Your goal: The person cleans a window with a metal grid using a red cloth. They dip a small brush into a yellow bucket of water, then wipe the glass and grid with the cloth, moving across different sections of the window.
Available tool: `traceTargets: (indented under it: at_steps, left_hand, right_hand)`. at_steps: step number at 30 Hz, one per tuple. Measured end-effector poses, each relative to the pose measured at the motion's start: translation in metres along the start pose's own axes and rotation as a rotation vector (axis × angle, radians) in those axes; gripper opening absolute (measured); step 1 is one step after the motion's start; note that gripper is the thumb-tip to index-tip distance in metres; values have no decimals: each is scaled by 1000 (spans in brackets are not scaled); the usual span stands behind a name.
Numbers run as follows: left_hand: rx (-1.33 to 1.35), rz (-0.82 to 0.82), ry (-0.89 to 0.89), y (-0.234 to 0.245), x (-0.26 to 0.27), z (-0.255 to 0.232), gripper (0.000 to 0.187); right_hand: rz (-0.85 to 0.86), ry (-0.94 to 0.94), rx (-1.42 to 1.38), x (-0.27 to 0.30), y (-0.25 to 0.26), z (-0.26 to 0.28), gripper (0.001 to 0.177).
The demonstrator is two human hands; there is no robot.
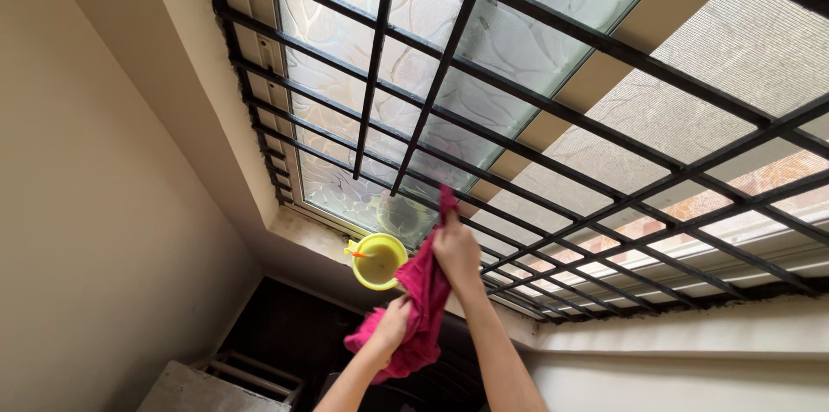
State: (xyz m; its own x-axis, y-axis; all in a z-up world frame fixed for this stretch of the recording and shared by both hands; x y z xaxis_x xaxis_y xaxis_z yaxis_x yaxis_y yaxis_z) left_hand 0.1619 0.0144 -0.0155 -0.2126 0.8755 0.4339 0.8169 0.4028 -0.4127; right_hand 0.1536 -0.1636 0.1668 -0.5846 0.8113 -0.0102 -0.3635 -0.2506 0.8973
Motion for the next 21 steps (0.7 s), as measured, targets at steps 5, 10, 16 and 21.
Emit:
traceTargets:
  at_steps: [5, 10, 16, 21]
  left_hand:
    - [-140, 91, 14, -41, 2, 7, 55]
    - [-198, 213, -8, -95, 17, -16, 49]
    - [-159, 151, 93, -53, 27, 10, 39]
    - [180, -9, 33, 21, 24, -19, 40]
  right_hand:
    - [-49, -175, -44, 36, 24, -75, 32]
    - [-148, -313, 23, 63, 53, -112, 47]
    - [-60, -44, -23, 49, 5, -50, 21]
    - [21, 256, -7, -4, -36, 93, 33]
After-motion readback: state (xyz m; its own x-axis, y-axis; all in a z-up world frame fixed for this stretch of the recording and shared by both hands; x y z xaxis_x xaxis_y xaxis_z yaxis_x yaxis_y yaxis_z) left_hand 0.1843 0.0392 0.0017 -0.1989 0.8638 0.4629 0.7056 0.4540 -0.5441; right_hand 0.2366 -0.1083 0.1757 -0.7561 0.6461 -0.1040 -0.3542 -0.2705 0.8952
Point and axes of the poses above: each hand's wrist, its own x-axis away from the middle knuckle, its own y-axis out of the back of the hand, z = x × y, the point moved 8 cm from there along -x, towards the middle knuckle, and after that the axes turned 9 degrees about z, right-handed, at the moved point
